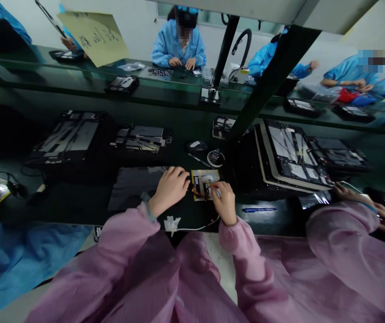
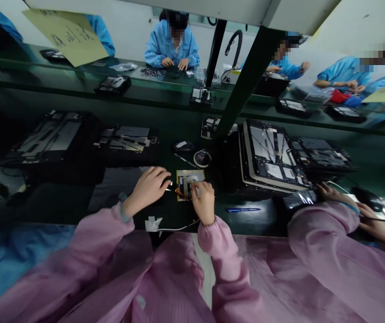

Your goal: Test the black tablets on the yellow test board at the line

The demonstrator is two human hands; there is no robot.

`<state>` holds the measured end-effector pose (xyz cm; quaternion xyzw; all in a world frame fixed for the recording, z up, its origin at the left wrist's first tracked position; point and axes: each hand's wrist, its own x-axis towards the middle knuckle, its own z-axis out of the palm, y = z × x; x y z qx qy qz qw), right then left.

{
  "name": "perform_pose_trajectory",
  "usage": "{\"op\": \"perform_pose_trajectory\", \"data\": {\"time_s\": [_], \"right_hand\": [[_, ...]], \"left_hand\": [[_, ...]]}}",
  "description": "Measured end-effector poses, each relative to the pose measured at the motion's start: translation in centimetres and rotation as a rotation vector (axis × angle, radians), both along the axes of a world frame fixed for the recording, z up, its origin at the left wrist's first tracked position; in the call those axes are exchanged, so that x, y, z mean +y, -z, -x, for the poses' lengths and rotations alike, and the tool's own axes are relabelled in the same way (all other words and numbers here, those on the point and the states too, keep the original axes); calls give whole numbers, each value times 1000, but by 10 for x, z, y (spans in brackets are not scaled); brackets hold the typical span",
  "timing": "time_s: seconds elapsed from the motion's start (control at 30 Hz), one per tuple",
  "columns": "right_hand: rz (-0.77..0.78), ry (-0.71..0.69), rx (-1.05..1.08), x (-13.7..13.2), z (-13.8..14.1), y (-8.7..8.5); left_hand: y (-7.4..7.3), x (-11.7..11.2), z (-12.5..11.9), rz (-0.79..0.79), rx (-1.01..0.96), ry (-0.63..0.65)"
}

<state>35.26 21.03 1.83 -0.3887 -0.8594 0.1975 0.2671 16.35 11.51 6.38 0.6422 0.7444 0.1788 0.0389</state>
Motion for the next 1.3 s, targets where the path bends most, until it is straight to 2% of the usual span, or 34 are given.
{"op": "perform_pose_trajectory", "data": {"time_s": [0.13,0.2,0.3,0.53,0.7,0.8,0.9,0.97,1.03,1.1,1.17,1.23,1.3], "right_hand": [[-70,136,-311,-6,51,13],[-101,178,-366,-10,65,18],[-141,202,-452,-14,69,19],[-131,197,-643,-16,76,9],[-87,158,-685,-16,85,4],[-70,135,-663,-12,86,1],[-41,90,-613,-4,78,-6],[-28,46,-553,0,70,-13],[-27,-6,-476,2,67,-19],[-28,-61,-402,-1,73,-22],[-17,-109,-350,-7,88,-20],[-8,-127,-312,-13,106,-15],[-7,-118,-281,-18,120,-11]], "left_hand": [[33,35,20,100,83,27],[48,41,20,111,88,65],[60,39,18,78,95,99],[64,37,22,50,37,130],[65,40,22,68,-18,150],[60,44,19,73,-31,157],[49,39,23,67,-44,163],[43,20,36,2,-75,136],[43,-17,60,-134,-131,21],[52,-66,86,-221,-168,-245],[65,-112,108,-225,-201,-509],[75,-145,120,-172,-292,-572],[76,-159,125,-135,-441,-586]]}}
